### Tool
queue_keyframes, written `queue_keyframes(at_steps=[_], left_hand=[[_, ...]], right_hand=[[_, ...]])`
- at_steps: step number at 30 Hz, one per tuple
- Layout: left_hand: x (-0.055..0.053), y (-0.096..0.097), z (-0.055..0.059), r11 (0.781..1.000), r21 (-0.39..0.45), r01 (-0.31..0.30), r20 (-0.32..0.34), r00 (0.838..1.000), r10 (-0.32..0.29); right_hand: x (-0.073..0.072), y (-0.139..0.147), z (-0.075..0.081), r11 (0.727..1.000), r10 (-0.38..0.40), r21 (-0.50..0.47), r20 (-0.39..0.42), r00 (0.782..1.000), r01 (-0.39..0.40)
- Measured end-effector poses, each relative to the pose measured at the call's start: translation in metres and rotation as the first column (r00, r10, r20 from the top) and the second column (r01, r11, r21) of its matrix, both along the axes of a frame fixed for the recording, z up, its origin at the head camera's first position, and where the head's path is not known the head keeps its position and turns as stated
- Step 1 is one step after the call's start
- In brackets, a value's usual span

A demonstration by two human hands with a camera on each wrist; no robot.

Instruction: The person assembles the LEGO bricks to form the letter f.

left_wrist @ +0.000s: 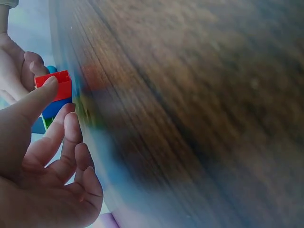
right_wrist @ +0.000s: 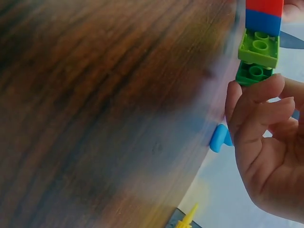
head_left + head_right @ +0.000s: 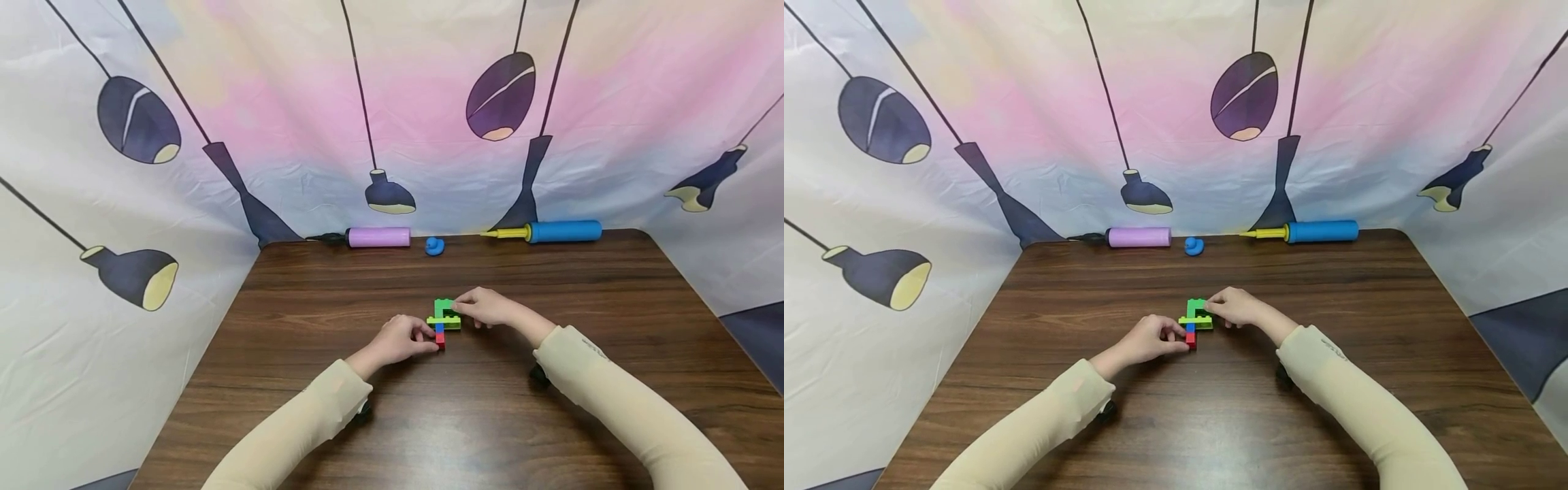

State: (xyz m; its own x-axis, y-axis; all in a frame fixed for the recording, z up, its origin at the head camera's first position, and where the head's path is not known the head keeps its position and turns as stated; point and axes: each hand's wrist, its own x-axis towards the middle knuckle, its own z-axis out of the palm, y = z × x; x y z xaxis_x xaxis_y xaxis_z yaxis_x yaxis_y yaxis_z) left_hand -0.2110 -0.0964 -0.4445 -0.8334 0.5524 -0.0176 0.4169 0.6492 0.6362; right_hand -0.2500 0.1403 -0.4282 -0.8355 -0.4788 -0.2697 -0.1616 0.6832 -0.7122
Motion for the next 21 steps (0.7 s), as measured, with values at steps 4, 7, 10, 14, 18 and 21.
queue_keyframes(at_steps=[4,7,10,14,18,21], left_hand=[[0.0,0.0,-0.001,1.0,-0.009,0.005,0.014,1.0,-0.005],[-0.001,0.0,-0.001,1.0,-0.004,0.011,0.033,0.999,-0.01],[-0.001,0.0,-0.002,1.0,0.001,0.011,0.045,0.999,-0.011],[0.0,0.0,-0.004,1.0,0.006,0.002,0.052,0.999,-0.002],[0.001,0.0,-0.004,0.999,0.034,-0.015,0.076,0.997,0.013],[0.0,0.0,-0.005,0.998,0.058,-0.025,0.098,0.995,0.019]], right_hand=[[-0.001,0.001,0.001,1.0,0.01,-0.005,0.042,0.999,-0.01],[-0.005,0.002,-0.001,1.0,0.001,-0.026,0.108,0.994,0.002],[-0.009,0.006,-0.005,0.997,-0.024,-0.062,0.204,0.979,0.038],[-0.011,0.011,-0.007,0.991,-0.053,-0.104,0.301,0.952,0.088],[-0.01,0.013,-0.007,0.986,-0.074,-0.121,0.322,0.944,0.119],[-0.009,0.013,-0.007,0.983,-0.092,-0.124,0.311,0.946,0.136]])
